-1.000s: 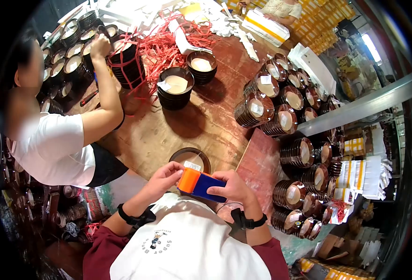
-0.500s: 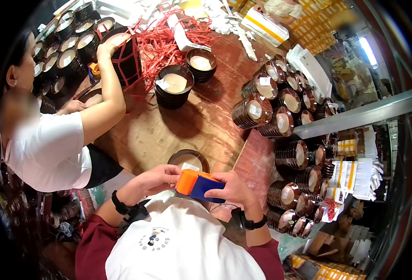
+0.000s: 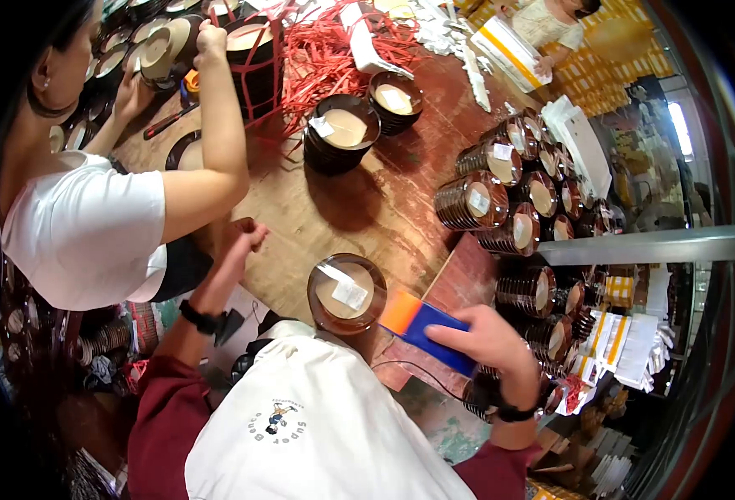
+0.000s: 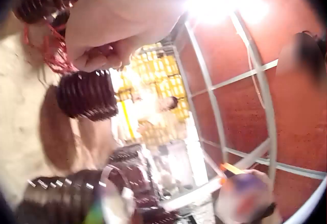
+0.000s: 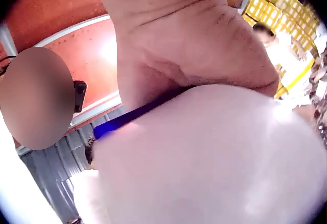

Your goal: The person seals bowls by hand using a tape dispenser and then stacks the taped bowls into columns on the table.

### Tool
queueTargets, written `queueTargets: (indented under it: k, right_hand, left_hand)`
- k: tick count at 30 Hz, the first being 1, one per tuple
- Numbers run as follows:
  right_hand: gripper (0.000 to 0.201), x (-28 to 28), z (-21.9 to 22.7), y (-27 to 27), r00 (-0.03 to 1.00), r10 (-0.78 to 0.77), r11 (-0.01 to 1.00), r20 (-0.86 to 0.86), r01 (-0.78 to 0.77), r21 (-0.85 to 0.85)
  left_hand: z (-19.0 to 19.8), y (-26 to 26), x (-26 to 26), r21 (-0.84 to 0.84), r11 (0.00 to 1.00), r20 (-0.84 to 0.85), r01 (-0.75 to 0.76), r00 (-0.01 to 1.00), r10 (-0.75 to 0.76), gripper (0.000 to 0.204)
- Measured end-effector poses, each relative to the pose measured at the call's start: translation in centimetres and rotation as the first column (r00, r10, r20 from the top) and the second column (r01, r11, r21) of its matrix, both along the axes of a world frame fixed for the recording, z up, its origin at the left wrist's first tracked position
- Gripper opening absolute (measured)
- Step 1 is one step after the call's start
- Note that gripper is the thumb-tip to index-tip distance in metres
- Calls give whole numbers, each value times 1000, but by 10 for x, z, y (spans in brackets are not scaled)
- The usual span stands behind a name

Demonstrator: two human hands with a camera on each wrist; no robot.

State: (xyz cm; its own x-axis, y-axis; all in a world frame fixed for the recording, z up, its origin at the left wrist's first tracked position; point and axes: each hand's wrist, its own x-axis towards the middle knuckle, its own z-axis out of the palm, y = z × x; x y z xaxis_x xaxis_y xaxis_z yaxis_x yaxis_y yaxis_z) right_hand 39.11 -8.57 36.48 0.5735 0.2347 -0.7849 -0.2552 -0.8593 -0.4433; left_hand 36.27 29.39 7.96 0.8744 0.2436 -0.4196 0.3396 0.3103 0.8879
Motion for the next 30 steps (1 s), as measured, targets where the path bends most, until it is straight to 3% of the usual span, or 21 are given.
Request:
queueTargets:
  k: [2, 5, 6, 8, 10, 11, 12, 14, 17, 23, 27, 30]
  right_hand:
    - [51, 11, 24, -13, 996, 30, 984, -81, -44, -175]
    - [53, 24, 47, -3, 999, 2, 982, -38, -9, -188]
    - [54, 29, 53, 9, 999, 7, 980, -49, -17, -197]
    - [60, 38, 54, 39, 996, 54, 983, -72, -66, -172]
    - [61, 43, 55, 69, 996, 21, 990, -87, -33, -139]
    - [62, 47, 58, 80, 994, 62, 982, -94, -77, -170]
    - [62, 49, 64, 95, 992, 93, 975, -90, -109, -192]
    - [63, 49, 78, 121, 984, 151, 957, -90, -168, -237]
    - [64, 53, 80, 135, 975, 198, 927, -100, -219, -305]
    - [64, 56, 81, 140, 975, 194, 913, -106, -219, -344]
    - [63, 51, 84, 146, 978, 172, 923, -116, -201, -327]
    - [62, 51, 78, 133, 986, 120, 953, -115, -147, -266]
  left_hand:
    - [-70, 20, -6, -8, 1000, -72, 2, 997, -2, 14]
    - [-132, 9, -20, 8, 1000, -150, -25, 988, 26, 17]
    - [-147, -3, -16, 99, 989, -103, -109, 987, 120, 20]
    - [-204, -1, 8, 193, 936, -459, 295, 870, -180, 21]
    - [-277, -26, -4, 125, 977, -264, 173, 955, -135, 18]
    - [-287, -33, -11, 83, 990, -160, 118, 982, -104, 17]
    - [-281, -49, -12, 78, 992, -15, 103, 995, -103, 19]
    - [-229, -66, -6, 235, 955, -199, 183, 970, -138, 19]
    - [-231, -93, -5, 245, 959, -247, 140, 966, -78, 23]
    - [-240, -115, -11, -67, 987, -344, 145, 925, -159, 23]
    - [-223, -107, -12, -238, 963, -384, 129, 898, -215, 16]
    - [-206, -102, -25, -422, 894, -141, 147, 964, -225, 13]
